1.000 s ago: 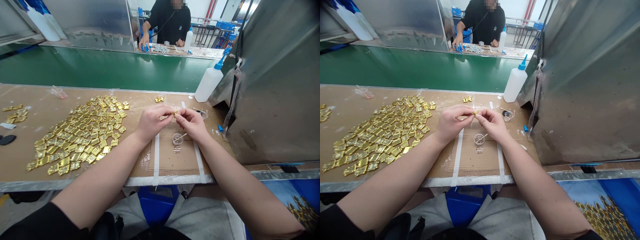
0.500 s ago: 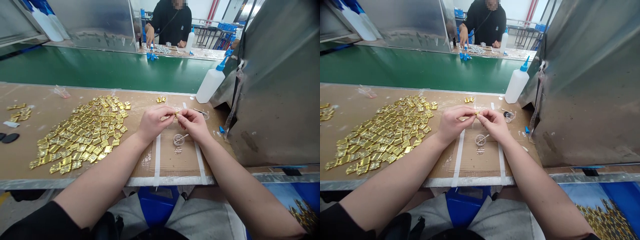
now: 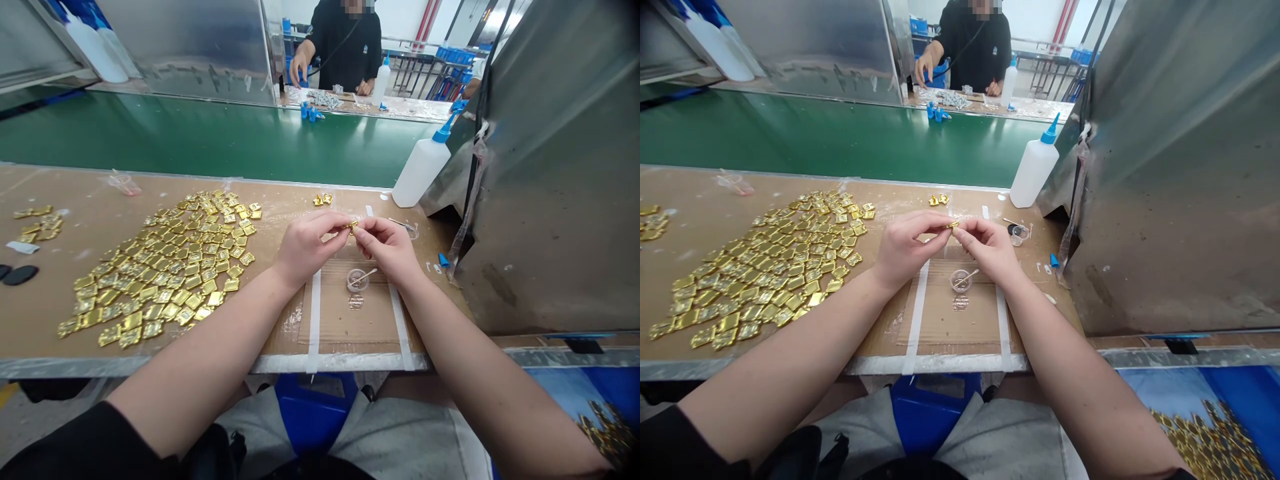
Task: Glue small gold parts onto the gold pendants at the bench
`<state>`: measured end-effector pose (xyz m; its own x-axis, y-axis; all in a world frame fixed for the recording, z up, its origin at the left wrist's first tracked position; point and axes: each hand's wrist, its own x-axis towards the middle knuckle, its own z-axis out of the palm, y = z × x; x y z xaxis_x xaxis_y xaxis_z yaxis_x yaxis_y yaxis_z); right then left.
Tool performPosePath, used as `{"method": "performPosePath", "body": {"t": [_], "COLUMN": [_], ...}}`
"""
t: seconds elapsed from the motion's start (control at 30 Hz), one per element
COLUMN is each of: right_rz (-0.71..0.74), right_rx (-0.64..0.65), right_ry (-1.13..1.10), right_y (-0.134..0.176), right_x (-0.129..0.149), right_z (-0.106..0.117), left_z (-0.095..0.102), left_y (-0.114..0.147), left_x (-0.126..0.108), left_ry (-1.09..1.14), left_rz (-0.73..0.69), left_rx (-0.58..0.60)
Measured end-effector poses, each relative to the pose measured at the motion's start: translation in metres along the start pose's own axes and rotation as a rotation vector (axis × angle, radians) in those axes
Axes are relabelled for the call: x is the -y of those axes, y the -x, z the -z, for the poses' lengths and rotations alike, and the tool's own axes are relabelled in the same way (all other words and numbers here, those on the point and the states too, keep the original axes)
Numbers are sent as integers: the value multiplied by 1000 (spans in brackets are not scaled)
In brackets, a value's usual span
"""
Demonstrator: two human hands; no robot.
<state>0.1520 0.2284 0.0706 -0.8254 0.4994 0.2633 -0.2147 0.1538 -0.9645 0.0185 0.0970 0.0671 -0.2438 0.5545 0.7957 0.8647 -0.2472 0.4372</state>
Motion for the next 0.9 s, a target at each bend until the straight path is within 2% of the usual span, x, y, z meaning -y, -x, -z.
{"method": "performPosePath", "body": {"t": [0.33, 0.63, 0.77, 0.9], "right_rz": [35, 2, 16, 36], "right_rx": [11, -17, -38, -75], "right_ry": [-11, -6, -27, -16], "right_y": [-1, -2, -2, -3], "right_x": [-3, -3, -5, -7], "right_z": [5, 6, 6, 8], "left_z": [-2, -1, -3, -6], "left_y": [2, 2, 1, 1], "left_x": [-1, -4, -3, 4], "left_ry": [30, 117, 235, 517], "left_rz": [61, 112, 274, 513], "left_rx": [7, -6, -22, -2]}}
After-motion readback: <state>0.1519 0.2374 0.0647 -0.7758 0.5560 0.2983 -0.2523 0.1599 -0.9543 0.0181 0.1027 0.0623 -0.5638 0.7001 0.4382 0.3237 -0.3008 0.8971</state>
